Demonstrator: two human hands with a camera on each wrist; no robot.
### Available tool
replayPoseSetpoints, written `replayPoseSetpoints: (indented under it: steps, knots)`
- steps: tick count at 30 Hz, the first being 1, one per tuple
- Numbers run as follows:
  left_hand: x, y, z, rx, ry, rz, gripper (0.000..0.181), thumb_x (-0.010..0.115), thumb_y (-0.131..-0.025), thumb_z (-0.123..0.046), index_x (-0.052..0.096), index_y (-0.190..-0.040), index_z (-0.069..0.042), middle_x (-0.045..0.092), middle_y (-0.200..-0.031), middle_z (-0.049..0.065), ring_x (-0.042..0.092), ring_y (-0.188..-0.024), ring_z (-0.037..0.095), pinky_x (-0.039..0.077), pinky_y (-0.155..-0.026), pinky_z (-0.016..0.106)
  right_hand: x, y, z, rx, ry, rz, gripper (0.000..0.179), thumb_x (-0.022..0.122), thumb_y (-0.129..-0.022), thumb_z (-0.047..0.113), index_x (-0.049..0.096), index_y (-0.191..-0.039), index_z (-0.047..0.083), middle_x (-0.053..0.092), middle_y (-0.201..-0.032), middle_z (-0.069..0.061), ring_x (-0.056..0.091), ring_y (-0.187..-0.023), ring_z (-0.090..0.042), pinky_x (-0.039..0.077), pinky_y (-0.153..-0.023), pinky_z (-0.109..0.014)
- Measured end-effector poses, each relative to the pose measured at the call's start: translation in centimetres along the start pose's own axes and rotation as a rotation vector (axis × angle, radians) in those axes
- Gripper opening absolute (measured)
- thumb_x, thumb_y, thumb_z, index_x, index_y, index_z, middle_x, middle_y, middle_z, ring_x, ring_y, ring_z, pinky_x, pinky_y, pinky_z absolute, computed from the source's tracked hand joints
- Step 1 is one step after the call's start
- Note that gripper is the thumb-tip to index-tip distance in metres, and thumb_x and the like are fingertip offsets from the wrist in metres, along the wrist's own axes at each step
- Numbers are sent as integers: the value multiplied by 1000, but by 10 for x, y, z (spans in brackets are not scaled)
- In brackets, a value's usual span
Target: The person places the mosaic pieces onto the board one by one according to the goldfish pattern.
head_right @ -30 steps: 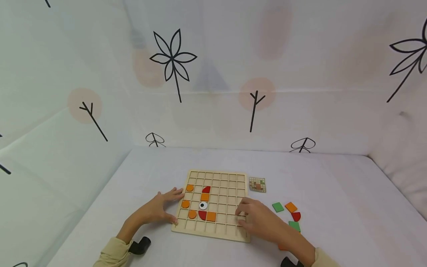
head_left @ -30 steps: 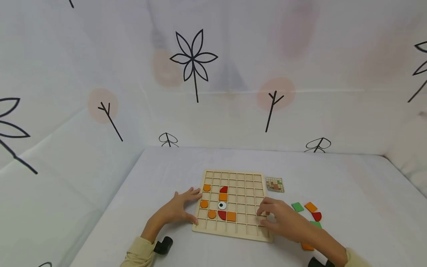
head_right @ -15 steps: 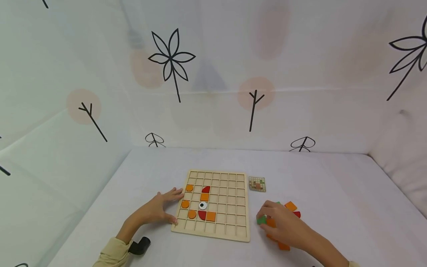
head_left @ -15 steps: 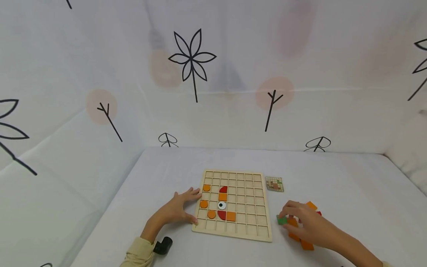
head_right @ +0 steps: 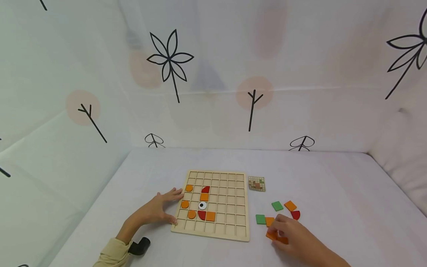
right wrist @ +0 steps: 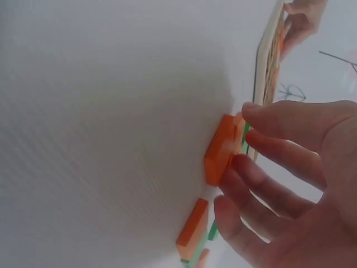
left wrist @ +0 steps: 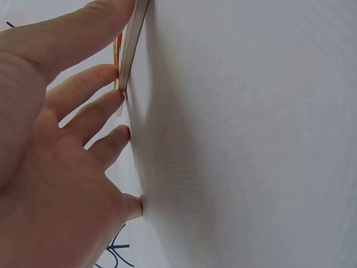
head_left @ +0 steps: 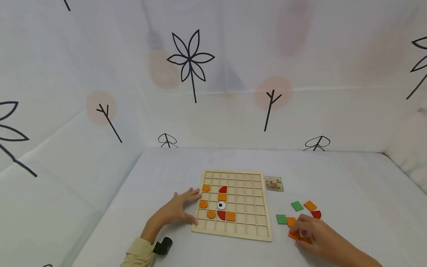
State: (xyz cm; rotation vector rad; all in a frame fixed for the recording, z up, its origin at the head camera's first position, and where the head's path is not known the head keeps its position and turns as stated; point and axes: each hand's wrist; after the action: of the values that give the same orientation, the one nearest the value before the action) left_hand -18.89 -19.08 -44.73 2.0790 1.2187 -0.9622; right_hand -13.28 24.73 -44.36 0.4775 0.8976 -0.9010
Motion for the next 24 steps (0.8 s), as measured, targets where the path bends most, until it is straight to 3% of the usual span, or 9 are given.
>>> replayPoseSetpoints:
  steps: [11, 17, 24]
  knots:
    - [-1, 1, -1, -8, 6, -7, 86, 85, -64, -37, 49, -139, -14, 36, -149, 4, 19, -142, 29, -3, -108, 65, 11, -2, 5, 96, 84, -53, 17, 79, -75, 18, 71, -90, 16, 48, -77, 12, 43, -68, -1, 48, -60, -17]
    - [0, 1, 0, 2, 9, -3, 86, 85, -64, -36, 49, -139, -13, 36, -149, 4, 19, -142, 30, -2, -108, 65, 10, -2, 7, 55, 78, -52, 17, 77, -75, 13, 71, -91, 13, 48, -77, 13, 43, -68, 0, 47, -58, -17]
    - [0, 1, 0, 6, 26, -4, 86, 85, -64, -37, 49, -139, -13, 36, -149, 5, 19, -142, 30, -3, -108, 65, 2, -7, 12, -56, 33, -124, 15, 75, -76, 10, 69, -87, 19, 48, -78, 16, 44, -69, -1, 44, -54, -18]
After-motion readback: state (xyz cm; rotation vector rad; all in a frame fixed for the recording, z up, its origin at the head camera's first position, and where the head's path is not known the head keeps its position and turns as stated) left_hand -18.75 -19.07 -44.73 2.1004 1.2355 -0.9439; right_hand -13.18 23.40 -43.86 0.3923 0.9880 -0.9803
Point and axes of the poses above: each hand's wrist, its own y-axis away from the middle knuckle, its own x-axis out of the palm, z = x × y
